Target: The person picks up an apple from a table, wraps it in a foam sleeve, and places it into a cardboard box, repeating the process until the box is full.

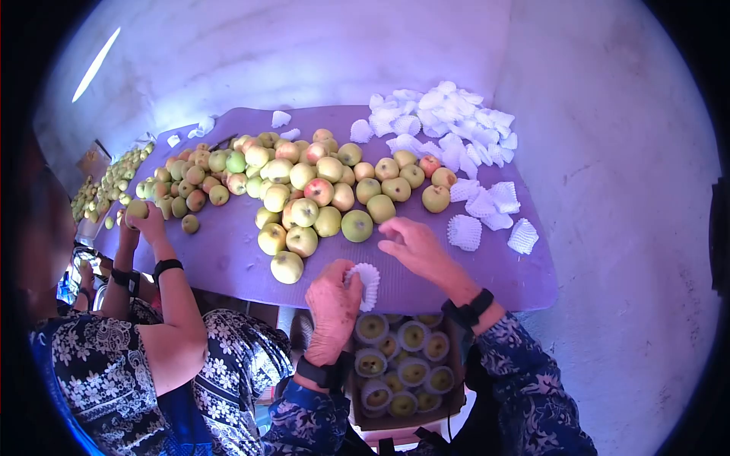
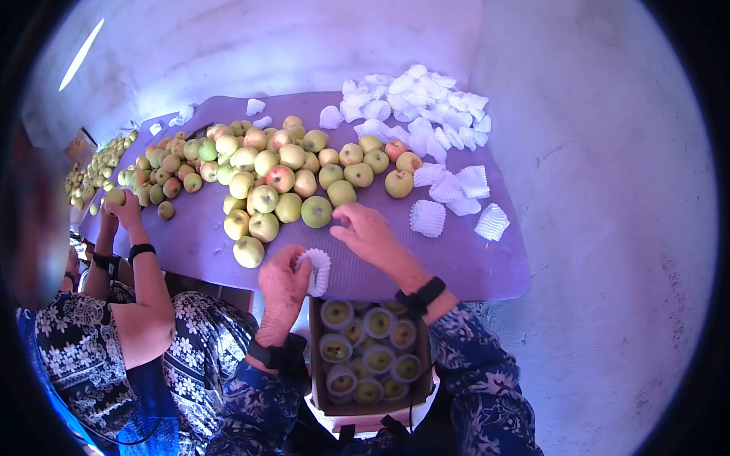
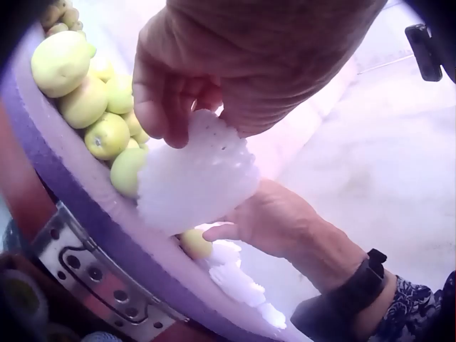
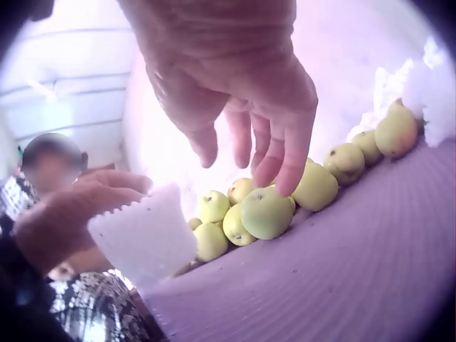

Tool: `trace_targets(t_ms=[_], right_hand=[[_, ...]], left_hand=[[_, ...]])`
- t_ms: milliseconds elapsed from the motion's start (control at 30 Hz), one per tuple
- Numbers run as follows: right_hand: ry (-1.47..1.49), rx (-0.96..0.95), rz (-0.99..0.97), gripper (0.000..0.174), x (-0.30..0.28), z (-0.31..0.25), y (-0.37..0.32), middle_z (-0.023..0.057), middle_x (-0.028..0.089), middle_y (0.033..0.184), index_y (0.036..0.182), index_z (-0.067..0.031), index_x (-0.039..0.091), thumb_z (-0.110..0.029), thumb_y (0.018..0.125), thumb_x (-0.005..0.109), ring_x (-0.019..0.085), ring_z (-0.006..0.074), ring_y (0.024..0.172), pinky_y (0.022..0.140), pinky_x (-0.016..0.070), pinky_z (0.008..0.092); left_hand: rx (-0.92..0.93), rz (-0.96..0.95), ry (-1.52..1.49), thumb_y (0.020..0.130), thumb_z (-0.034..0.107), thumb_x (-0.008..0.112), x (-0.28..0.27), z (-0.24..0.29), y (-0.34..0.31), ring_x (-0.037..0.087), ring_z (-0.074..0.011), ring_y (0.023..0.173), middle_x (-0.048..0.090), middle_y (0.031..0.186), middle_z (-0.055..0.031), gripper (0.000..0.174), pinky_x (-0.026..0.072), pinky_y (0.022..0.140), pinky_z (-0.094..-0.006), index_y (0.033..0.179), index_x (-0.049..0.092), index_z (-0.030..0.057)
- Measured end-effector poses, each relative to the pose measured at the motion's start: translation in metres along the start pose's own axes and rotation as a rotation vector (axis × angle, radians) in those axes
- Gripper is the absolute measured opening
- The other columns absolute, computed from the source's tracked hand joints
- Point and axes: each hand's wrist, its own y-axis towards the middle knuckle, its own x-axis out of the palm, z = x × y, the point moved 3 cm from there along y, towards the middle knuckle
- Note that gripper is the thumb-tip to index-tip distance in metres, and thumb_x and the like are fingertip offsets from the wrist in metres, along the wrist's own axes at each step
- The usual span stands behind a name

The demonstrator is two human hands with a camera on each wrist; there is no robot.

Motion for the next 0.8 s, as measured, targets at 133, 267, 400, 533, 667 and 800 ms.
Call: trace_targets(t_ms=[133,267,400,533,667,800], right_hand=[[-0.273,-0.217,0.124,0.046,0.03,0.0,0.031,0.0127,0.056,0.12,0.125,-0.0058,0.051,-0.017,0.083,0.065,0.053,0.0312,0.11,0.092,0.0456,0.0447],[-0.452,-0.189,-0.002,0.058,0.05,0.001,0.046,0.0132,0.051,0.126,0.133,-0.0079,0.044,-0.018,0.081,0.067,0.048,0.0331,0.117,0.096,0.0434,0.0465],[-0.64,-0.194,0.023,0.062,0.06,-0.004,0.045,0.0148,0.051,0.118,0.13,-0.0083,0.046,-0.02,0.074,0.072,0.05,0.0332,0.11,0.092,0.0453,0.0449],[-0.645,-0.193,0.098,0.056,0.066,0.001,0.052,0.0149,0.053,0.109,0.116,-0.0074,0.052,-0.02,0.067,0.076,0.052,0.0315,0.105,0.084,0.0481,0.0398],[-0.382,-0.084,0.152,0.056,0.044,-0.001,0.043,0.0146,0.055,0.105,0.115,-0.0069,0.052,-0.018,0.066,0.076,0.055,0.0325,0.102,0.084,0.0485,0.0401],[0.248,0.15,0.119,0.056,0.014,0.021,0.02,0.0133,0.058,0.111,0.123,-0.008,0.05,-0.017,0.073,0.073,0.059,0.0293,0.102,0.086,0.0486,0.0374]], left_hand=[[0.021,0.037,0.121,0.076,0.017,0.067,-0.013,0.0,0.003,0.061,-0.0285,0.063,0.062,0.07,-0.0107,0.015,0.0478,0.06,-0.0383,0.087,0.065,0.0065],[0.027,0.067,0.107,0.076,0.018,0.067,-0.019,-0.003,0.003,0.061,-0.0285,0.064,0.061,0.07,-0.0104,0.015,0.0476,0.059,-0.0387,0.087,0.065,0.0069],[0.021,0.072,0.094,0.077,0.02,0.068,-0.022,-0.004,0.004,0.061,-0.0282,0.063,0.061,0.07,-0.0102,0.016,0.0475,0.059,-0.0384,0.087,0.065,0.0072],[-0.019,0.019,0.085,0.078,0.019,0.067,-0.02,-0.005,0.005,0.062,-0.0319,0.071,0.062,0.077,-0.0107,0.015,0.048,0.063,-0.042,0.088,0.064,0.0083],[-0.05,-0.007,0.077,0.079,0.019,0.066,-0.023,-0.002,0.005,0.063,-0.0338,0.074,0.064,0.08,-0.0117,0.015,0.0483,0.065,-0.0439,0.088,0.063,0.0081],[-0.082,-0.02,0.055,0.078,0.019,0.066,-0.018,0.003,0.005,0.064,-0.0337,0.071,0.065,0.078,-0.013,0.017,0.0488,0.064,-0.0437,0.089,0.063,0.0074]])
